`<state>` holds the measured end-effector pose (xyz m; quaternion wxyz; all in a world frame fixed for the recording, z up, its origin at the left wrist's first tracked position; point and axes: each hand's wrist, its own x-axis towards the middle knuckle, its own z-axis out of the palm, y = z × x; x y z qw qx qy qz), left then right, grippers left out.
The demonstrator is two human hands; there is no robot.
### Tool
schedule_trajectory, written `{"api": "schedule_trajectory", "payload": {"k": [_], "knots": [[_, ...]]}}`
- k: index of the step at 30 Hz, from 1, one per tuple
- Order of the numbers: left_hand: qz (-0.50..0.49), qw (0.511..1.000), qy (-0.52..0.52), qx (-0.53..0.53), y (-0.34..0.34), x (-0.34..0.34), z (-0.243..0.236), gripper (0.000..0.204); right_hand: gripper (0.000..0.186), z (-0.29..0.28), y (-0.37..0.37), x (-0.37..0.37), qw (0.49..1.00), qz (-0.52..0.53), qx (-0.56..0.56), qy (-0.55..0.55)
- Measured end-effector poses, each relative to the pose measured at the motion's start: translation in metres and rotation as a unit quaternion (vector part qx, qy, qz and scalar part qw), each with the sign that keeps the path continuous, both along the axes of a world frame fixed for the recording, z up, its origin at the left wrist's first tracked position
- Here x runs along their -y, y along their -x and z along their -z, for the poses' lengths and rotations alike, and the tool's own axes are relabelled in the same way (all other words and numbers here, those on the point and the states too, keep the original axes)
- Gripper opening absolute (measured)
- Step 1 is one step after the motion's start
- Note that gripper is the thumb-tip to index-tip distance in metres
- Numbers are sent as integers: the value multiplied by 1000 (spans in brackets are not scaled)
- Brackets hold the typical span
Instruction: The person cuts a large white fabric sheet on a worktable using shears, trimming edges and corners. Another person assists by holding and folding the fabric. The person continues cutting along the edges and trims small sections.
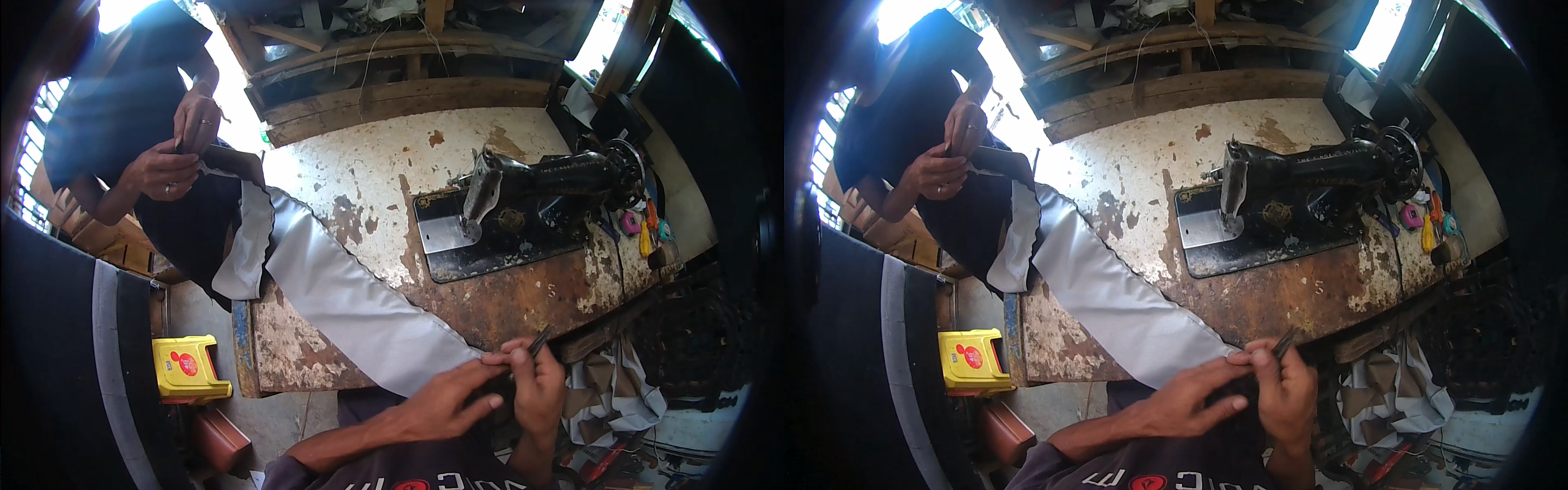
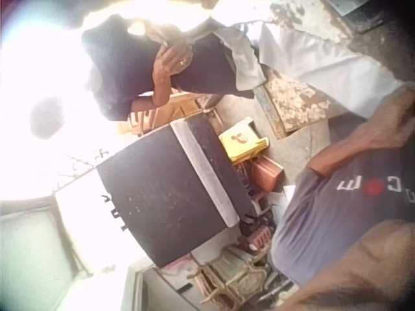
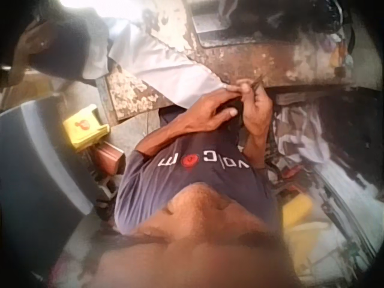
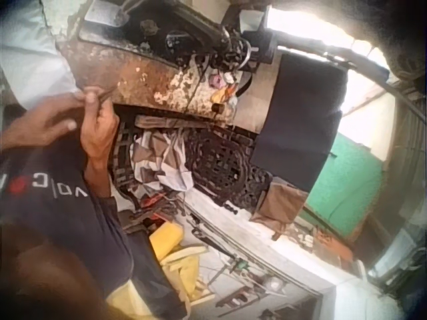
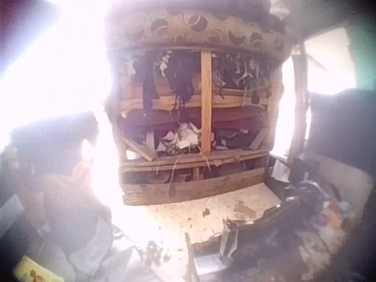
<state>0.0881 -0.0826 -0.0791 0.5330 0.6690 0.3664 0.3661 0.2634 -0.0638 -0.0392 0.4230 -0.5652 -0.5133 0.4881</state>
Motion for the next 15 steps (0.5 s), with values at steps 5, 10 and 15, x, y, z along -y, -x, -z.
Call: {"api": "schedule_trajectory", "payload": {"k": [5,10,15], "knots": [[-244,940,-138,-195,30,-12,31,28,25,-1,-13,-47,967,-80,242,-30],[-277,903,-180,-274,53,-45,56,24,30,27,-1,-127,806,-220,547,-51],[-253,914,-200,-245,61,-51,68,17,32,49,23,-132,817,-157,486,-269]]}}
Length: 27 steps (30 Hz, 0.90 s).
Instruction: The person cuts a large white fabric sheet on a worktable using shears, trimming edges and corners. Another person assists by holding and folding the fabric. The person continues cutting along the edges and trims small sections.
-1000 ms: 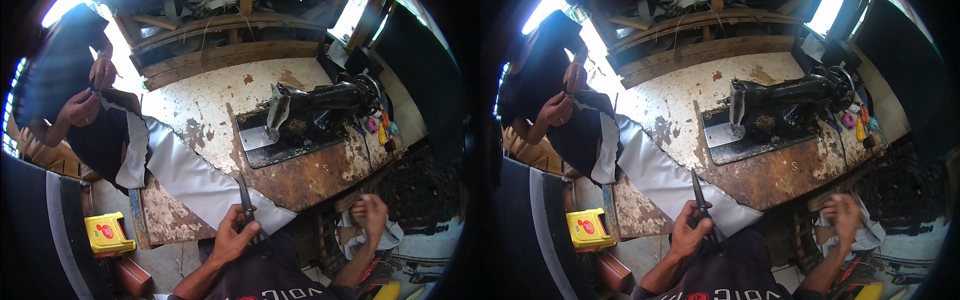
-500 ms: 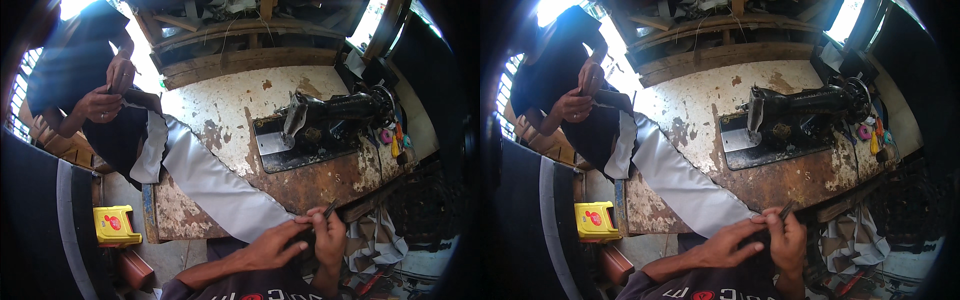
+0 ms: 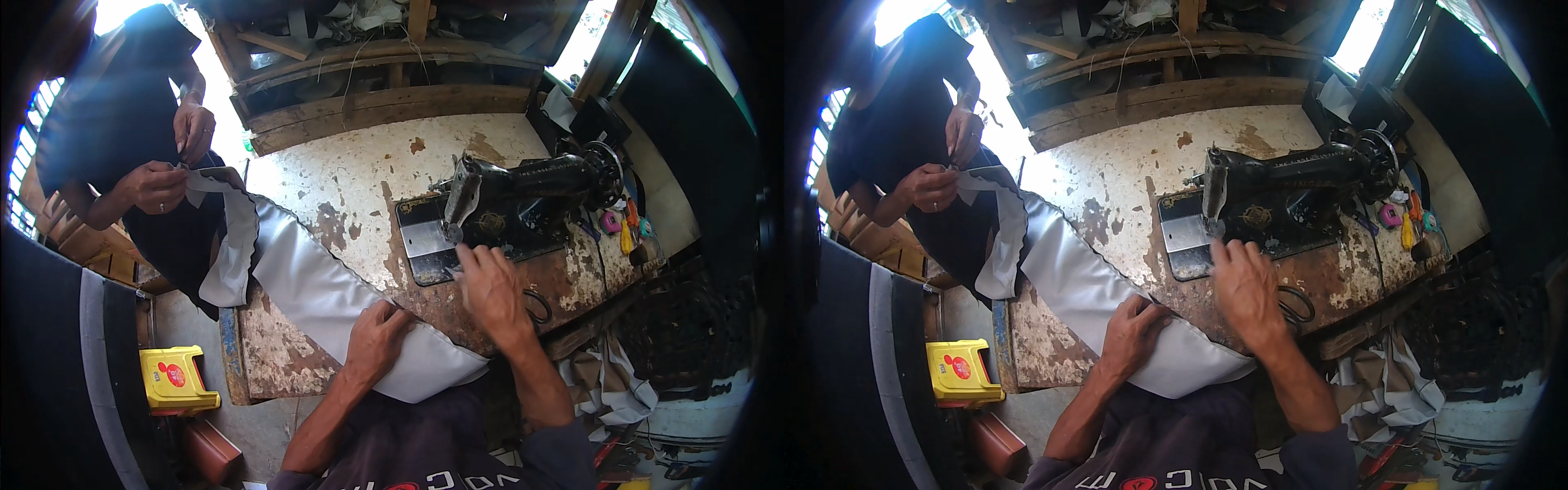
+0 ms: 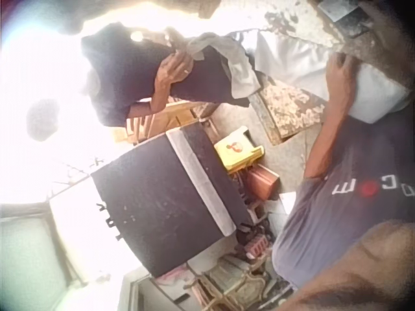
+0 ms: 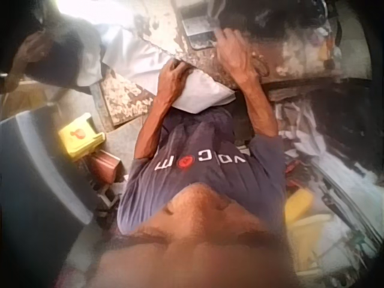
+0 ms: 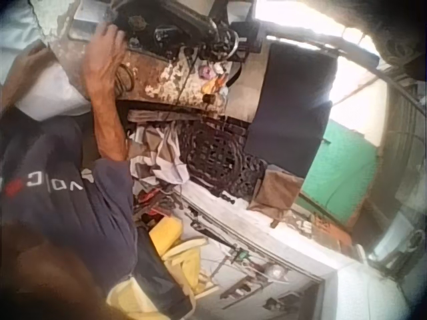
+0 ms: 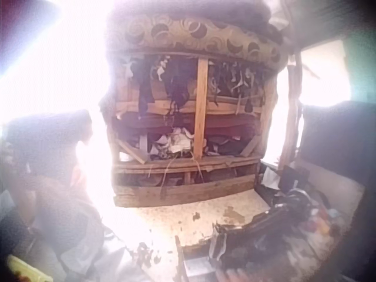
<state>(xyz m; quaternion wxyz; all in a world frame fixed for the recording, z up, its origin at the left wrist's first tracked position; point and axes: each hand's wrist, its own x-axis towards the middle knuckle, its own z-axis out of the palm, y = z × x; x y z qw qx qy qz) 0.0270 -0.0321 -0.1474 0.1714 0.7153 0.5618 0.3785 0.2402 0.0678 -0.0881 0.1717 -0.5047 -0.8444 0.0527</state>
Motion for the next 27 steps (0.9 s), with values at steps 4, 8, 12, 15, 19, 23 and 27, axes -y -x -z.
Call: {"api": "schedule_trajectory", "payload": {"k": [4,8,12,15,19,23,27], "knots": [[-17,999,27,-26,1,6,4,18,19,10,17,18,957,-101,-168,212],[-39,999,33,-4,0,8,-2,16,22,21,29,21,949,-86,-119,280],[-101,989,68,86,-4,18,-17,11,25,20,29,23,914,-73,-149,371],[-131,981,95,108,-5,31,-27,16,27,16,31,28,824,-34,-214,524],[-169,937,241,186,-3,45,-29,25,35,12,37,44,810,-37,-228,539],[-165,834,335,407,3,57,-24,29,36,10,43,62,815,-32,-247,523],[-162,733,335,569,6,68,-21,29,39,1,48,69,808,-29,-250,532]]}}
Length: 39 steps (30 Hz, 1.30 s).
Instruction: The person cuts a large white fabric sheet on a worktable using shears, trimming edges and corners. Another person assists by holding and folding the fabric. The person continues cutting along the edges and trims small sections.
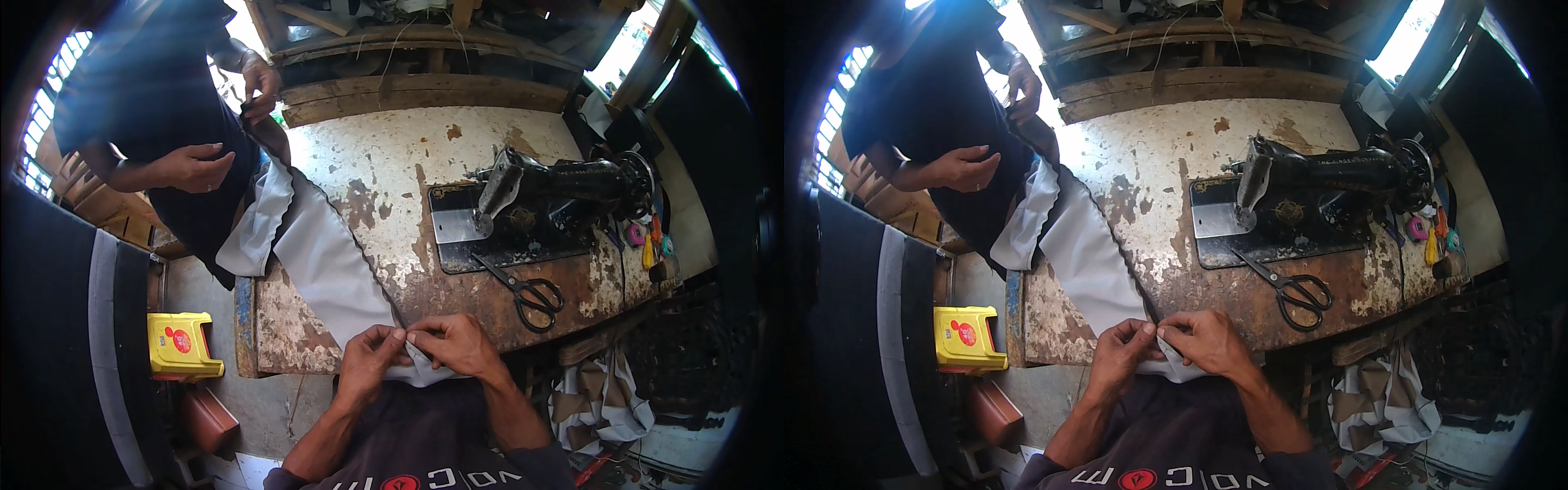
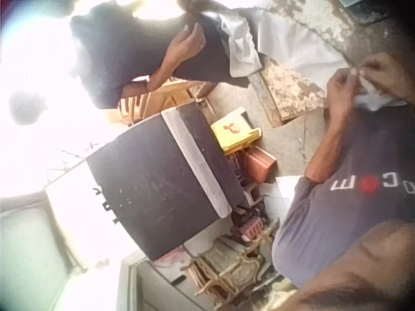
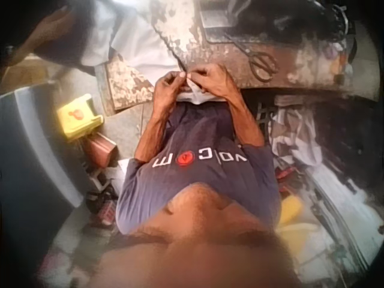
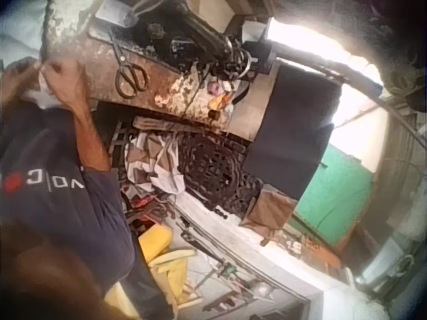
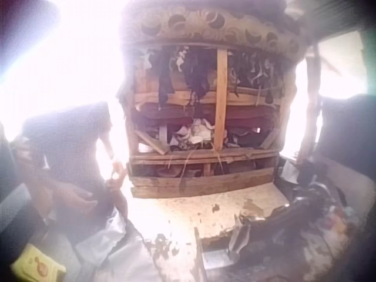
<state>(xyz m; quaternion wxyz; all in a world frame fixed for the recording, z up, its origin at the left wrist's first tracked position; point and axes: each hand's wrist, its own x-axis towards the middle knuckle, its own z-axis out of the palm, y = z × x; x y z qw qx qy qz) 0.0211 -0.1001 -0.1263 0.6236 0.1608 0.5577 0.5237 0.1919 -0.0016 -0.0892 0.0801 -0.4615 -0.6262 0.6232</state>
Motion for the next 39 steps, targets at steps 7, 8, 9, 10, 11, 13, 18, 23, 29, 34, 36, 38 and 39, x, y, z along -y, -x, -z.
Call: {"api": "schedule_trajectory", "payload": {"k": [7,8,9,10,11,13,18,23,29,34,36,38,39], "knots": [[-15,996,-16,85,3,7,6,20,36,-6,2,2,999,11,-4,38],[-22,995,-21,99,2,8,6,21,35,-3,3,3,998,21,-3,59],[-30,993,-26,112,1,8,6,21,33,-1,4,3,997,29,-12,76],[-33,993,-27,106,0,9,6,21,32,2,4,4,995,43,-3,91],[-35,994,-28,100,0,10,6,20,32,4,4,5,993,47,-41,102],[-31,995,-28,89,0,10,4,20,33,7,3,6,986,69,-75,130],[-26,997,-25,68,0,9,3,20,31,3,-1,9,996,50,-38,59],[-30,998,-46,33,-8,13,6,21,24,6,6,19,985,28,-2,-173],[-34,986,-84,138,-8,19,0,24,16,15,7,17,951,95,26,-293],[-7,985,-90,144,0,21,-3,25,15,13,8,25,936,95,3,-339],[12,997,-61,40,6,19,-1,26,16,11,-1,19,958,107,-22,-267],[18,996,-82,40,11,17,1,26,18,9,-19,6,931,103,-12,-351],[17,995,-88,36,13,16,2,26,23,8,-30,0,912,127,76,-383]]}}
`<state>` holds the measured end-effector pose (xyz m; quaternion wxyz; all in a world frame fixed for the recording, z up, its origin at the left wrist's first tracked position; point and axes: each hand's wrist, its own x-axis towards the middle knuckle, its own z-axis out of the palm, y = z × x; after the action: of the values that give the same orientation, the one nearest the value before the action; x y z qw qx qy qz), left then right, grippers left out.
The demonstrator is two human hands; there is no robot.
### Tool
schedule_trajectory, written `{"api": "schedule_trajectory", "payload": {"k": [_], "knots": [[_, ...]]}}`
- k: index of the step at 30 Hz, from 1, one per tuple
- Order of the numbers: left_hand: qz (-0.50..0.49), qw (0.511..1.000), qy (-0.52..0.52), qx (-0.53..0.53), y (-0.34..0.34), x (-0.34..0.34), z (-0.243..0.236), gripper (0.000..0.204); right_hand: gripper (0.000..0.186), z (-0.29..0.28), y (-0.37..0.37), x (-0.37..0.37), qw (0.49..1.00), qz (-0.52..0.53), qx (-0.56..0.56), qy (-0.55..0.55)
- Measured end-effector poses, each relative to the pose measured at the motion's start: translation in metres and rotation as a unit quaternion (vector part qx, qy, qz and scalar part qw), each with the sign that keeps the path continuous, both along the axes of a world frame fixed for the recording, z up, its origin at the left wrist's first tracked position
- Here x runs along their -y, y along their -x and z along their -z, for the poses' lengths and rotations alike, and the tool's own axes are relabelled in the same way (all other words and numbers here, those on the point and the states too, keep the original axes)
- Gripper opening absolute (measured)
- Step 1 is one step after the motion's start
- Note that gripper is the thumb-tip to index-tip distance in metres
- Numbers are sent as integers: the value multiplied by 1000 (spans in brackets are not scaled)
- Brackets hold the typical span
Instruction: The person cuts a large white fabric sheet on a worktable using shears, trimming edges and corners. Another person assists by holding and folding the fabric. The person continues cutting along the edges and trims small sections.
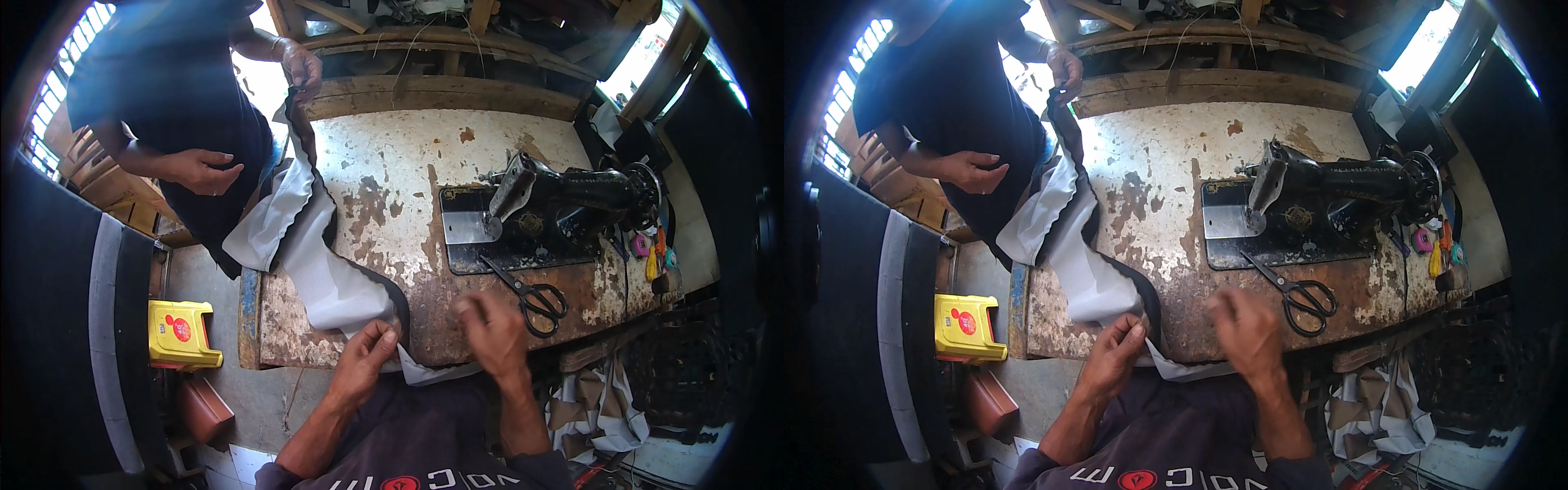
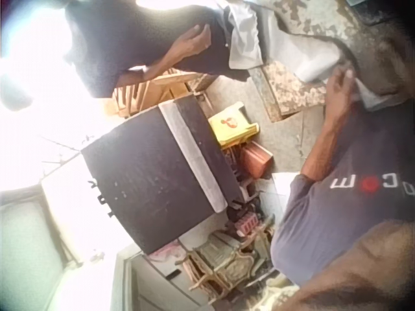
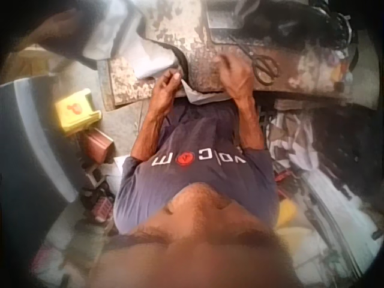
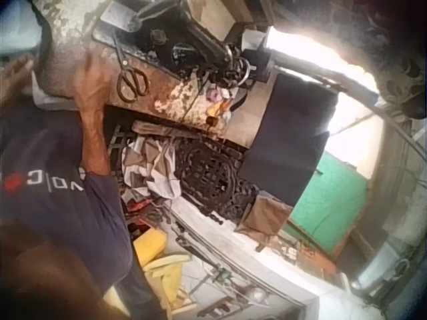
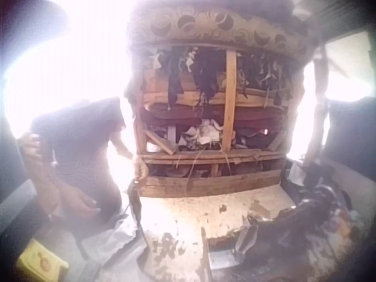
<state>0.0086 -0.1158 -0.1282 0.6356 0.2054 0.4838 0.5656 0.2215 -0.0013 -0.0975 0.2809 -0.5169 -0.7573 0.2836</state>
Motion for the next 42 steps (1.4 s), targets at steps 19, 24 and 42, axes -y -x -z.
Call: {"api": "schedule_trajectory", "payload": {"k": [19,24,42], "knots": [[21,936,-29,-349,-43,-35,1,24,55,-8,-79,-3,971,97,216,26],[11,970,-21,-244,-43,-34,10,21,52,-15,-69,16,974,151,30,165],[6,998,33,-52,-29,-30,9,24,16,-2,27,43,999,-13,-43,23]]}}
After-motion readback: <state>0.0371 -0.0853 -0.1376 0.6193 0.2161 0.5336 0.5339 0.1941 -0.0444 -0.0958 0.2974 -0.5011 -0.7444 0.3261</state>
